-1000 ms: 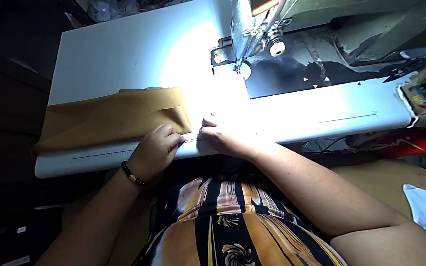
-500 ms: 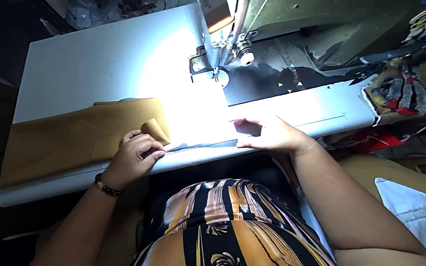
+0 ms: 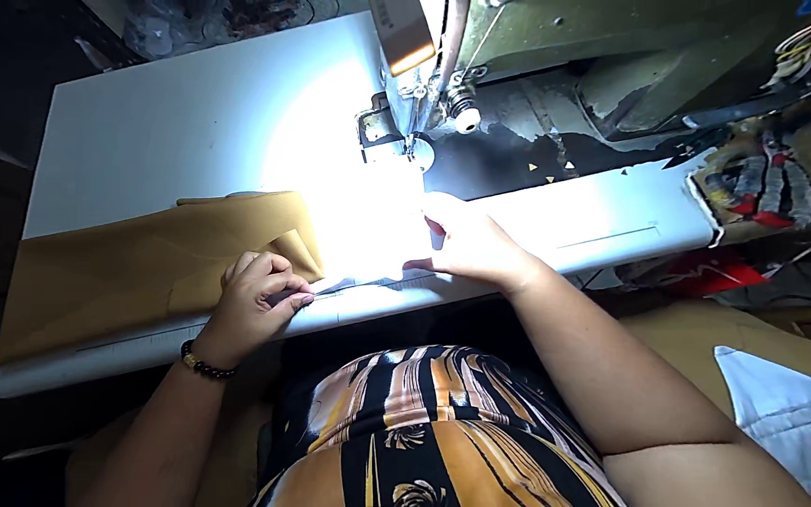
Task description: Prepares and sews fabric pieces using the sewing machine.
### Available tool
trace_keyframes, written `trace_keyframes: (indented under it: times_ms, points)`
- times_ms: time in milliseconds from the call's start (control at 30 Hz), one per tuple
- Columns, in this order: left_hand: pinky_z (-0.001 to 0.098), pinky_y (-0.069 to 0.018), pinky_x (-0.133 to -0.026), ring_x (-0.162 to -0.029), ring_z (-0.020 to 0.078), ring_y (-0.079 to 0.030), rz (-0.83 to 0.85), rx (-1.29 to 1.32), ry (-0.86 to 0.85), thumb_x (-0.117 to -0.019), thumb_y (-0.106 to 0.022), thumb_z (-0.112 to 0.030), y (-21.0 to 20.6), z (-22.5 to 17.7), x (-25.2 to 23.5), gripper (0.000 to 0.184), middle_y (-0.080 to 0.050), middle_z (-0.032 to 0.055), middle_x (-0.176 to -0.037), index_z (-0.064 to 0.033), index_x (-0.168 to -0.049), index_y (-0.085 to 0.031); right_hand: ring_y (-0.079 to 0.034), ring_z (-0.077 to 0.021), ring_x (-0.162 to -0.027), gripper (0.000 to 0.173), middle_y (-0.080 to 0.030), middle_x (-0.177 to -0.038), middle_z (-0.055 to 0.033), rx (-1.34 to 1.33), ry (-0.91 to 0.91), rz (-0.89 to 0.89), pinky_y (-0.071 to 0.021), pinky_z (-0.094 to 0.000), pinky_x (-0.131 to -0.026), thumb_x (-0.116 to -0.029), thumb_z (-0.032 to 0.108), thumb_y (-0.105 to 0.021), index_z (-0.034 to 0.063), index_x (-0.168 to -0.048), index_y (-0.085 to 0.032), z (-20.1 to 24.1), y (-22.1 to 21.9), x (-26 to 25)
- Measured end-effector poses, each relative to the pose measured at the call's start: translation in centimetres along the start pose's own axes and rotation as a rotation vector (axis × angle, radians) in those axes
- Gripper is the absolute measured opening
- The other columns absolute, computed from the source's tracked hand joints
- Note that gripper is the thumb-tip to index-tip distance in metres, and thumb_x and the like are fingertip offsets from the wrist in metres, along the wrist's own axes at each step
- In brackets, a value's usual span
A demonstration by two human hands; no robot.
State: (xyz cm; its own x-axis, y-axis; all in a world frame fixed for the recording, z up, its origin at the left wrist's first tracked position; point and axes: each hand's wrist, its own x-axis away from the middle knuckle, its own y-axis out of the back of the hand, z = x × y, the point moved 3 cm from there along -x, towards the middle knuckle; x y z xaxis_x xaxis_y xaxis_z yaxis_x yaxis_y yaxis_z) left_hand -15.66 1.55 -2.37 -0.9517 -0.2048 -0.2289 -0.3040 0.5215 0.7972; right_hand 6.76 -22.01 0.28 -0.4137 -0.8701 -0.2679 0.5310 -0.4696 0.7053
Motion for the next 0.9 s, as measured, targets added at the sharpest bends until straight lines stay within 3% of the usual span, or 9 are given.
trace_keyframes:
  times_ms: [100,133,200,300,467,567,667,733,900]
  points:
    - [0.0489,-0.0349,-0.099,-0.106,0.0161,-0.054,-0.008,0.011,0.004,-0.0908,-0.068,-0.043,0.0,-0.2,0.0,0.024,-0.062,-0.0033,-0.097,-0.0225,-0.088,-0.080,-0.053,-0.0002,-0.069,0.071,-0.062,-0.088,0.0050,-0.255,-0.057,0.175,-0.0446,-0.0177,-0.061,-0.0672,0.035,-0.092,0.0086,-0.126,-0.061,-1.7,1.7,0.8]
    - [0.0494,-0.0348,-0.099,-0.106,0.0164,-0.054,-0.012,0.010,0.006,-0.0903,-0.068,-0.043,0.0,-0.2,0.0,0.023,-0.062,-0.0032,-0.097,-0.0228,-0.087,-0.080,-0.056,0.0021,-0.069,0.074,-0.066,-0.092,0.0060,-0.391,-0.070,0.224,-0.0469,-0.0139,-0.060,-0.0681,0.030,-0.092,0.0087,-0.131,-0.059,-2.5,2.3,1.2]
    - [0.0506,-0.0343,-0.100,-0.107,0.0171,-0.054,-0.014,0.006,0.010,-0.0902,-0.068,-0.043,0.0,-0.2,0.0,0.023,-0.063,-0.0031,-0.098,-0.0230,-0.087,-0.079,-0.065,-0.0002,-0.079,0.072,-0.071,-0.104,0.0037,-0.543,-0.082,0.258,-0.0549,-0.0152,-0.069,-0.0704,0.023,-0.091,0.0076,-0.133,-0.059,-3.3,2.9,1.9]
    - [0.0503,-0.0343,-0.100,-0.108,0.0170,-0.053,-0.018,0.008,-0.005,-0.0906,-0.068,-0.044,0.0,-0.2,-0.1,0.024,-0.063,-0.0031,-0.100,-0.0234,-0.087,-0.079,-0.064,0.0006,-0.077,0.063,-0.072,-0.101,0.0033,-0.577,-0.057,0.185,-0.0522,-0.0139,-0.068,-0.0716,0.014,-0.090,0.0035,-0.128,-0.064,-3.2,2.4,2.4]
    - [0.0503,-0.0338,-0.101,-0.111,0.0171,-0.053,-0.022,0.013,-0.004,-0.0906,-0.068,-0.044,-0.1,-0.2,0.0,0.024,-0.063,-0.0025,-0.104,-0.0233,-0.088,-0.079,-0.058,0.0023,-0.071,0.068,-0.068,-0.093,0.0042,-0.402,-0.033,0.129,-0.0475,-0.0121,-0.061,-0.0715,0.029,-0.092,0.0063,-0.129,-0.066,-2.5,1.9,2.0]
    - [0.0508,-0.0331,-0.101,-0.111,0.0179,-0.053,-0.022,0.009,0.003,-0.0907,-0.068,-0.044,-0.1,-0.2,0.1,0.024,-0.063,-0.0024,-0.104,-0.0227,-0.088,-0.079,-0.052,-0.0025,-0.070,0.061,-0.063,-0.088,0.0007,-0.092,0.016,0.032,-0.0432,-0.0183,-0.061,-0.0751,0.037,-0.087,0.0045,-0.124,-0.069,-1.6,1.2,1.2]
    - [0.0512,-0.0347,-0.100,-0.111,0.0186,-0.053,-0.016,-0.005,0.007,-0.0904,-0.067,-0.044,0.0,-0.1,0.0,0.024,-0.063,-0.0029,-0.104,-0.0231,-0.088,-0.079,-0.066,-0.0232,-0.081,0.036,-0.067,-0.095,-0.0110,0.142,0.146,-0.054,-0.0539,-0.0415,-0.067,-0.0792,0.014,-0.073,0.0047,-0.114,-0.074,-0.7,-0.1,0.2]
    - [0.0518,-0.0349,-0.099,-0.111,0.0189,-0.053,-0.009,-0.005,0.013,-0.0902,-0.067,-0.044,-0.1,0.0,0.0,0.024,-0.063,-0.0033,-0.104,-0.0233,-0.088,-0.080,-0.073,-0.0327,-0.092,0.036,-0.073,-0.105,-0.0163,0.269,0.233,-0.094,-0.0588,-0.0504,-0.072,-0.0771,0.004,-0.071,0.0057,-0.113,-0.075,-0.2,-0.9,0.3]
    - [0.0508,-0.0347,-0.098,-0.111,0.0183,-0.053,-0.011,-0.003,0.025,-0.0899,-0.067,-0.044,0.1,-0.1,-0.1,0.024,-0.063,-0.0032,-0.104,-0.0231,-0.087,-0.079,-0.070,-0.0298,-0.074,0.027,-0.072,-0.086,-0.0135,0.458,0.238,-0.225,-0.0544,-0.0435,-0.058,-0.0822,0.005,-0.064,0.0049,-0.105,-0.078,0.8,-2.2,2.8]
